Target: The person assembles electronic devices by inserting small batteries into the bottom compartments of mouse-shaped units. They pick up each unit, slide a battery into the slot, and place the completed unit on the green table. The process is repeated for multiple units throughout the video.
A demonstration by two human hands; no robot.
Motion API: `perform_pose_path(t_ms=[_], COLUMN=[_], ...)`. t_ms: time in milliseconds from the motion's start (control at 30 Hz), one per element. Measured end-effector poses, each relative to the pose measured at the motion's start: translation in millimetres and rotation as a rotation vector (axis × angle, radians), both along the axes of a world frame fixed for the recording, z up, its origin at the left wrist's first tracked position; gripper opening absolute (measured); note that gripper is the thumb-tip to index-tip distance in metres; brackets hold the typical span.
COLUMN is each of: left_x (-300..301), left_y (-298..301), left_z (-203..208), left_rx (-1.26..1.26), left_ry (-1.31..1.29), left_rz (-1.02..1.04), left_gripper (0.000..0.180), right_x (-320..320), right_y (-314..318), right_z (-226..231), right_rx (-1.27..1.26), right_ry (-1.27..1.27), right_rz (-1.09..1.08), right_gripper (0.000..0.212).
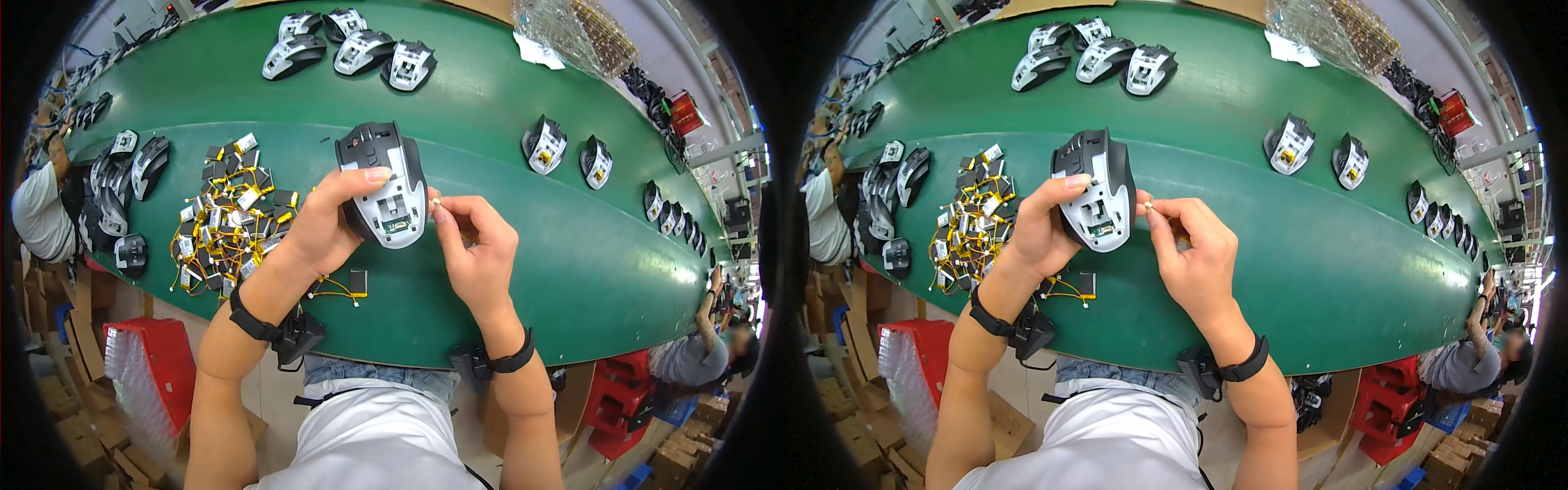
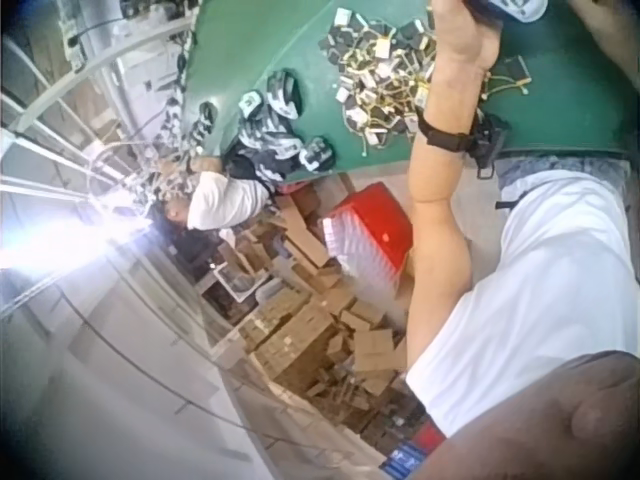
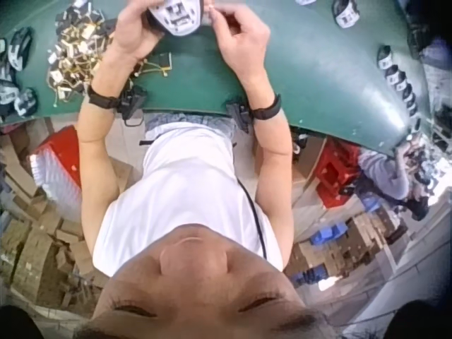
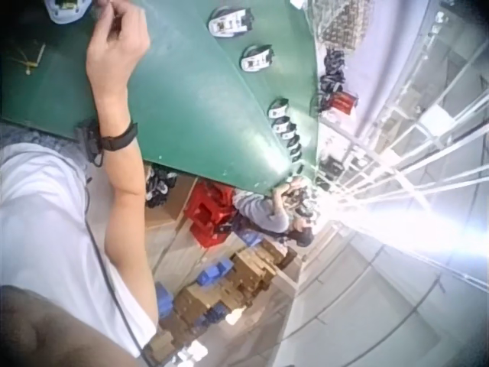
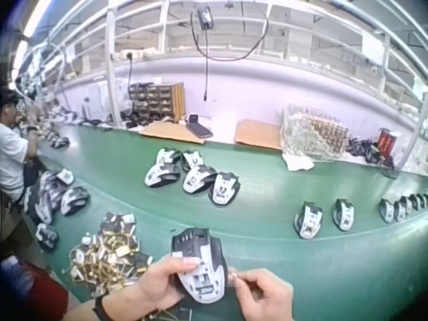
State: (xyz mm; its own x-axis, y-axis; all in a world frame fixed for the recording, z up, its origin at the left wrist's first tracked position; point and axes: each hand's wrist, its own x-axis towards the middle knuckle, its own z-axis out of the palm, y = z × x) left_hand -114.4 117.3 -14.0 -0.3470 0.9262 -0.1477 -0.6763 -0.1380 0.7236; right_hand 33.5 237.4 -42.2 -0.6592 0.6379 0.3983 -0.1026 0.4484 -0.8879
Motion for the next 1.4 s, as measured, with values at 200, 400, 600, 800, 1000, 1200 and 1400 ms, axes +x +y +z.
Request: perform_pose_path(t_ms=[200,400,600,800,1000,1200,1400], left_x=[2,4,-1,1,-2,-3,-2], left_y=[0,-2,-2,0,-1,0,0], left_z=[-2,5,-1,-2,-8,-6,-8], left_rx=[-0.011,-0.027,0.009,-0.064,-0.051,-0.080,-0.170], left_ry=[0.062,0.099,0.065,0.137,0.077,0.062,0.149], left_rz=[-0.001,0.011,0.076,-0.038,-0.029,0.016,0.007], left_gripper=[0.048,0.047,0.047,0.041,0.039,0.038,0.041], right_x=[3,6,12,6,1,0,4], right_y=[-1,5,-16,-16,-14,-15,-20], right_z=[9,12,33,19,12,20,23], right_rx=[0.026,-0.103,0.359,0.101,0.282,0.474,0.456], right_ry=[-0.013,0.008,-0.082,-0.072,-0.080,-0.058,-0.125], right_rz=[-0.091,-0.079,0.008,-0.080,-0.066,0.003,-0.037], right_gripper=[0.006,0.006,0.010,0.011,0.010,0.015,0.017])
